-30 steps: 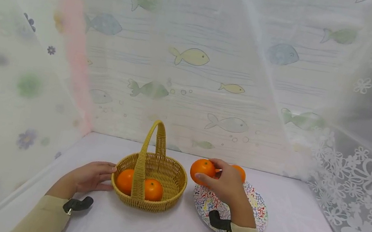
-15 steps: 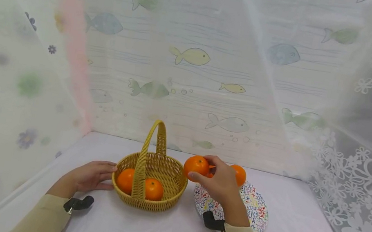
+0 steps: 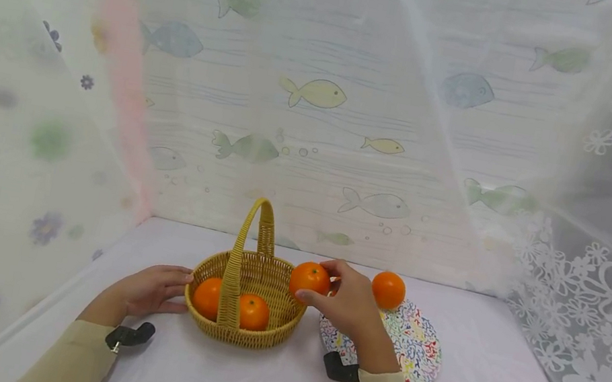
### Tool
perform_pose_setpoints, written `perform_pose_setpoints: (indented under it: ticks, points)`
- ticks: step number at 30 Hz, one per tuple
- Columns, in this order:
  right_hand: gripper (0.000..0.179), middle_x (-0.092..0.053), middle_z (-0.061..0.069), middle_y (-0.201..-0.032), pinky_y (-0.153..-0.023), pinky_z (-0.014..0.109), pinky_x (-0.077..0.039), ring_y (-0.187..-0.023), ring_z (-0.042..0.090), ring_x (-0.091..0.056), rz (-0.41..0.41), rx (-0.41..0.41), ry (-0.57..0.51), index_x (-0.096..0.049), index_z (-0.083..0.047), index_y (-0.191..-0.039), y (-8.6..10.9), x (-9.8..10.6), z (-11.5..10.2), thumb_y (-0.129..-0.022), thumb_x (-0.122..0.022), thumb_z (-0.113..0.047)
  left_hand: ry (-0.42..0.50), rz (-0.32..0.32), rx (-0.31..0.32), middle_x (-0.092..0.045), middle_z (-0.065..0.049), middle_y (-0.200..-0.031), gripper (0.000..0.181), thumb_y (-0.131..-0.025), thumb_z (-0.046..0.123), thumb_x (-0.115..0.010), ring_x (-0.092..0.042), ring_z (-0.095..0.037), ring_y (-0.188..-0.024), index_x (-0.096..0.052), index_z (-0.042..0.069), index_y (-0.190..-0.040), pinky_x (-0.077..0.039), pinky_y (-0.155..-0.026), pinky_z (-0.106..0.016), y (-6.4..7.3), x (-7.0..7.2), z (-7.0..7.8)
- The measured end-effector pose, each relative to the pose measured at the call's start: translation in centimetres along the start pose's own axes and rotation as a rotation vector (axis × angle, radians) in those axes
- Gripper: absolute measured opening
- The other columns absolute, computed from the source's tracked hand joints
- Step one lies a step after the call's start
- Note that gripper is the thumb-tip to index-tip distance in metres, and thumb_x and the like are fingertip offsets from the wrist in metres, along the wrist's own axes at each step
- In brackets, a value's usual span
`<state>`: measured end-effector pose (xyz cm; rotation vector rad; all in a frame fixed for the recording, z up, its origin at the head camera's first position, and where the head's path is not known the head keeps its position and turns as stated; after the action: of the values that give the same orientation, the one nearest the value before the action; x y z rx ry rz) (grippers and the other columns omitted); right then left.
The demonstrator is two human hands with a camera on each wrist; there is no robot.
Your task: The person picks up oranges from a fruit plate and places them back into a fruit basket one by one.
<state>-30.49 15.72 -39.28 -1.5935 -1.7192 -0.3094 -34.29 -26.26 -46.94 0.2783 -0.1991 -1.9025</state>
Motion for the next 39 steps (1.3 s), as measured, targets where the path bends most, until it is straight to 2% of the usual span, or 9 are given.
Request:
perform_pose_setpoints:
  ticks: [5, 14, 26, 39]
  points:
    - [0.067, -0.072, -0.006, -0.112, -0.078, 0.032, -0.059, -0.095, 0.021, -0.067, -0.012, 0.002, -0.02, -0.066, -0.024, -0.125, -0.1, -0.8, -0.1, -0.073, -0.088, -0.06, -0.001, -0.012, -0.002, -0.067, -0.005, -0.133, 0.063, -0.104, 0.031, -0.063, -0.067, -0.017, -0.117, -0.039, -0.004, -0.15, -0.057, -0.101, -0.05, 0.0, 0.0, 0.0]
    - [0.062, -0.072, -0.011, -0.109, -0.077, 0.031, -0.055, -0.094, 0.012, -0.066, -0.015, 0.044, 0.034, -0.068, -0.028, -0.122, 0.1, -2.1, -0.5, -0.073, -0.089, -0.058, 0.008, -0.006, 0.007, -0.066, -0.005, -0.134, 0.065, -0.103, 0.031, -0.065, -0.067, -0.017, -0.118, -0.038, -0.004, -0.151, -0.058, -0.101, -0.05, -0.2, 0.1, -0.2]
    - [0.064, -0.071, -0.011, -0.119, -0.092, 0.043, -0.061, -0.107, 0.017, -0.069, -0.037, 0.031, 0.043, -0.065, -0.028, -0.129, 0.0, -2.8, -0.9, -0.075, -0.091, -0.051, 0.001, 0.014, 0.004, -0.067, -0.006, -0.135, 0.064, -0.101, 0.031, -0.067, -0.067, -0.019, -0.118, -0.041, -0.003, -0.149, -0.058, -0.1, -0.05, -0.3, 0.1, -0.3]
    - [0.067, -0.071, -0.011, -0.116, -0.095, 0.039, -0.06, -0.106, 0.012, -0.064, -0.064, 0.062, 0.132, -0.066, -0.025, -0.132, 0.1, -3.6, -1.7, -0.075, -0.091, -0.049, 0.006, -0.006, -0.01, -0.068, -0.004, -0.13, 0.063, -0.103, 0.031, -0.065, -0.067, -0.017, -0.117, -0.039, -0.003, -0.149, -0.058, -0.101, -0.05, -0.1, 0.1, -0.2]
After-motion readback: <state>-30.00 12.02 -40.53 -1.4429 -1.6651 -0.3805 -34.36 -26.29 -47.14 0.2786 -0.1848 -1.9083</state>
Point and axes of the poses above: each hand's wrist, its own y-axis away from the middle knuckle, its own x-axis out of the back of the hand, z = x × y, the point moved 1 cm from there along -y, towards the middle knuckle
